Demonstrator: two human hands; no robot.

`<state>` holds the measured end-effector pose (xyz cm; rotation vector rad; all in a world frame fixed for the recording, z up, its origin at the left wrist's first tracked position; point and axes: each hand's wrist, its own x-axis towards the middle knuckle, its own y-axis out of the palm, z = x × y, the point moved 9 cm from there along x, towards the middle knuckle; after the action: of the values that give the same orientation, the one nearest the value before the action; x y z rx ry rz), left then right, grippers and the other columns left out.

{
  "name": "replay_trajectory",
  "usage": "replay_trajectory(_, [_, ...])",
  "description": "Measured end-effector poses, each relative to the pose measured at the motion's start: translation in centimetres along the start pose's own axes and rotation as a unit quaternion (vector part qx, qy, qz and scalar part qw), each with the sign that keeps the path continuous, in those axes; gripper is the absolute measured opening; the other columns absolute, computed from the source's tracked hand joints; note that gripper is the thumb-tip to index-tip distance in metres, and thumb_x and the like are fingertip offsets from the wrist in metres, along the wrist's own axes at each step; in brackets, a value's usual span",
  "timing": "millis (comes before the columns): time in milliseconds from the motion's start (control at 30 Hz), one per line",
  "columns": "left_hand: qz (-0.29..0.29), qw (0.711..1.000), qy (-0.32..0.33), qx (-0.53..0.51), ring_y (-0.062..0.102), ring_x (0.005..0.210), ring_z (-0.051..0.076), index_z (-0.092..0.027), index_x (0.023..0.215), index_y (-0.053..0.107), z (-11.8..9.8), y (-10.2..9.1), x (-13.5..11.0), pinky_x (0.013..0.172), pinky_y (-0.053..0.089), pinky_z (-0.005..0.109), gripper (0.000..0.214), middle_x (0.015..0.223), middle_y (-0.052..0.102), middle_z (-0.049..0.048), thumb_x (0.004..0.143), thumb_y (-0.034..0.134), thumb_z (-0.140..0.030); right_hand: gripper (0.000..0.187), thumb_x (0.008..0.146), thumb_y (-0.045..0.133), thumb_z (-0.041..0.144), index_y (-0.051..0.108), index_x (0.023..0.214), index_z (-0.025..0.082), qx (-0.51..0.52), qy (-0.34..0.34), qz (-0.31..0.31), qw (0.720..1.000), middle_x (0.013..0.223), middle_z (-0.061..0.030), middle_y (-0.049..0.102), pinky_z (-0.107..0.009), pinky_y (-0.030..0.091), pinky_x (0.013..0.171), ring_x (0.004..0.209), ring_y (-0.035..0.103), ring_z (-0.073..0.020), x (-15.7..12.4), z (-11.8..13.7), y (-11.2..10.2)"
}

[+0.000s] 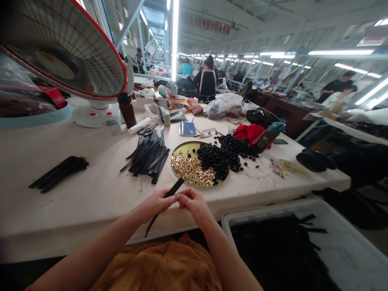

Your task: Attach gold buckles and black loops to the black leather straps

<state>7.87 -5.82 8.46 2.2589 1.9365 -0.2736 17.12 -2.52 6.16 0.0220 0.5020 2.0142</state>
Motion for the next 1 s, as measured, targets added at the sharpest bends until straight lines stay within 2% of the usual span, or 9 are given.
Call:
replay_trajectory(133, [0.002,0.999,-0.018,-0.042,0.026,0.039,0.004,-0.014,0.075,0.050,0.4,-0.1,1.8,0.036,0.018,0.017,0.028,0.050,0.034,-0.0089,0.073,0.055,-0.042,0.029,0.066,0.070,0.031,0.059,0.091,0.020,0.031,-0.008,-0.035,0.999,0.066,0.0049,0.059,-0.022,0.043,0.055,0.052,0.052,-0.0066,1.0,-0.4,-0.9])
replay_trajectory(233, [-0.003,0.996,-0.037,-0.077,0.028,0.041,0.004,-0.014,0.070,0.049,0.7,-0.4,2.8,0.038,0.020,0.017,0.023,0.048,0.035,-0.0083,0.073,0.054,-0.037,0.034,0.069,0.067,0.031,0.058,0.100,0.023,0.035,-0.001,-0.015,0.999,0.072,0.0040,0.060,-0.024,0.045,0.061,0.057,0.055,-0.0072,1.5,-0.3,-0.8])
replay_trajectory(367, [0.014,0.993,-0.069,-0.090,0.026,0.041,0.004,-0.014,0.066,0.047,0.9,-0.7,3.8,0.039,0.019,0.018,0.024,0.047,0.035,-0.0081,0.071,0.056,-0.035,0.027,0.064,0.070,0.030,0.063,0.088,0.020,-0.032,-0.017,0.003,0.999,0.064,0.0039,0.059,-0.025,0.044,0.059,0.057,0.055,-0.0096,2.4,0.6,-0.7])
replay_trajectory(467, [0.014,0.995,-0.069,-0.074,0.026,0.041,0.004,-0.014,0.071,0.048,0.9,-1.1,4.4,0.038,0.017,0.019,0.028,0.048,0.035,-0.0085,0.071,0.056,-0.041,0.021,0.062,0.072,0.031,0.064,0.077,0.018,-0.071,-0.035,-0.019,0.997,0.057,0.0033,0.058,-0.025,0.043,0.056,0.055,0.053,-0.0103,3.4,1.1,-1.4])
replay_trajectory(533, [0.003,0.996,-0.063,-0.058,0.028,0.040,0.005,-0.015,0.081,0.049,1.2,-1.4,4.6,0.039,0.019,0.019,0.034,0.049,0.035,-0.0084,0.077,0.047,-0.048,0.023,0.061,0.073,0.031,0.065,0.078,0.018,-0.040,-0.026,-0.054,0.997,0.059,0.0026,0.060,-0.026,0.045,0.058,0.056,0.053,-0.0106,4.1,0.6,-2.4])
replay_trajectory(633, [-0.025,0.998,-0.059,0.028,0.032,0.041,0.007,-0.016,0.088,0.048,1.9,-1.8,4.5,0.041,0.023,0.020,0.038,0.049,0.039,-0.0075,0.084,0.031,-0.050,0.027,0.059,0.075,0.030,0.064,0.082,0.020,0.099,0.020,-0.115,0.988,0.068,0.0023,0.062,-0.027,0.049,0.063,0.059,0.057,-0.0101,4.8,-1.2,-4.3])
replay_trajectory(767, [-0.035,0.981,-0.019,0.191,0.042,0.052,0.011,-0.018,0.072,0.050,1.5,-1.8,4.2,0.050,0.029,0.021,0.031,0.055,0.046,-0.0038,0.084,0.035,-0.041,0.030,0.055,0.079,0.027,0.064,0.080,0.022,0.254,0.097,-0.125,0.954,0.070,0.0035,0.061,-0.020,0.049,0.057,0.059,0.057,-0.0075,5.1,-3.6,-4.5])
replay_trajectory(900, [-0.026,0.958,-0.020,0.284,0.045,0.055,0.013,-0.020,0.074,0.055,0.9,-2.3,4.1,0.052,0.027,0.022,0.027,0.057,0.050,-0.0027,0.084,0.037,-0.038,0.026,0.057,0.078,0.025,0.063,0.079,0.022,0.292,0.126,-0.096,0.943,0.062,0.0057,0.055,-0.014,0.039,0.041,0.049,0.048,-0.0043,5.1,-4.4,-3.8])
replay_trajectory(1000, [-0.003,0.949,-0.022,0.313,0.045,0.055,0.014,-0.020,0.071,0.055,0.6,-2.5,4.3,0.051,0.026,0.022,0.027,0.057,0.052,-0.0022,0.083,0.039,-0.038,0.028,0.055,0.079,0.026,0.063,0.078,0.021,0.294,0.128,-0.093,0.943,0.063,0.0054,0.054,-0.013,0.036,0.041,0.048,0.045,-0.0031,4.9,-4.6,-3.2])
